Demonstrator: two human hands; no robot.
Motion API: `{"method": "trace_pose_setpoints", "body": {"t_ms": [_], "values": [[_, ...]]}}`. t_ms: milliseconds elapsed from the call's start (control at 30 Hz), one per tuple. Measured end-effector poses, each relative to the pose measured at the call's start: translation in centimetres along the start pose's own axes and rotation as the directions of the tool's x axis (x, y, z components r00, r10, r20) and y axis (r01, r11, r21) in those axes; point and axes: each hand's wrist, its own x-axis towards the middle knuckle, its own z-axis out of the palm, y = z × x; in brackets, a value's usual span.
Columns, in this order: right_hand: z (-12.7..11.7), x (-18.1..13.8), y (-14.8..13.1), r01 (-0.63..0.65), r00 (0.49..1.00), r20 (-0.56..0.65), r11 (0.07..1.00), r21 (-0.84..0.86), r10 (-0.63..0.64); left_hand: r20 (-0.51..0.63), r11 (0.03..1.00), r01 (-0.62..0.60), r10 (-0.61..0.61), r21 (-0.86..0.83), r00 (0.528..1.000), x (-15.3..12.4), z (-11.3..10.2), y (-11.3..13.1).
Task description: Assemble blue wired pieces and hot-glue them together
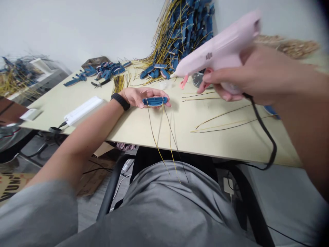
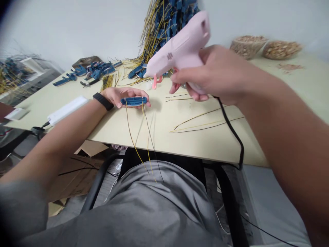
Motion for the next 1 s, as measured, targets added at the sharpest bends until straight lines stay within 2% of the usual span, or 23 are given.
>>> {"method": "trace_pose_setpoints", "body": {"t_ms": [67, 200, 400, 600, 800, 933, 1000], "values": [[1.4, 0.2, -0.9, -0.019, 0.999, 0.028, 0.999, 0.036, 0.018, 0.016, 1.000, 0.006, -0.005, -0.030, 1.000, 0.0, -0.1, -0.1], [2.7, 0.0, -0.6, -0.043, 0.996, 0.080, 0.997, 0.068, 0.037, 0.047, 0.998, 0.008, -0.005, -0.070, 0.999, 0.2, -0.1, -0.2], [3.4, -0.5, -0.2, -0.062, 0.998, 0.031, 0.997, -0.039, 0.063, 0.041, 0.997, 0.049, -0.047, -0.059, 0.998, 0.2, -0.3, -0.3], [4.5, 0.0, 0.0, -0.059, 0.998, 0.030, 0.997, -0.056, 0.060, 0.055, 0.996, 0.086, -0.086, 0.000, 0.995, 0.2, -0.2, 0.4], [5.2, 0.4, 0.0, -0.088, 0.996, 0.014, 0.993, -0.074, 0.089, -0.004, 0.994, 0.104, -0.104, 0.046, 0.995, 0.3, 0.6, 1.2], [5.1, 0.4, 0.6, -0.035, 0.998, 0.041, 0.998, -0.056, 0.037, 0.070, 0.996, 0.087, -0.086, -0.009, 0.994, 0.5, 0.9, 1.2], [5.1, 0.5, 1.1, -0.005, 0.998, 0.055, 0.999, -0.051, 0.008, 0.070, 0.996, 0.080, -0.078, -0.031, 0.994, 0.6, 0.8, 1.1]]}}
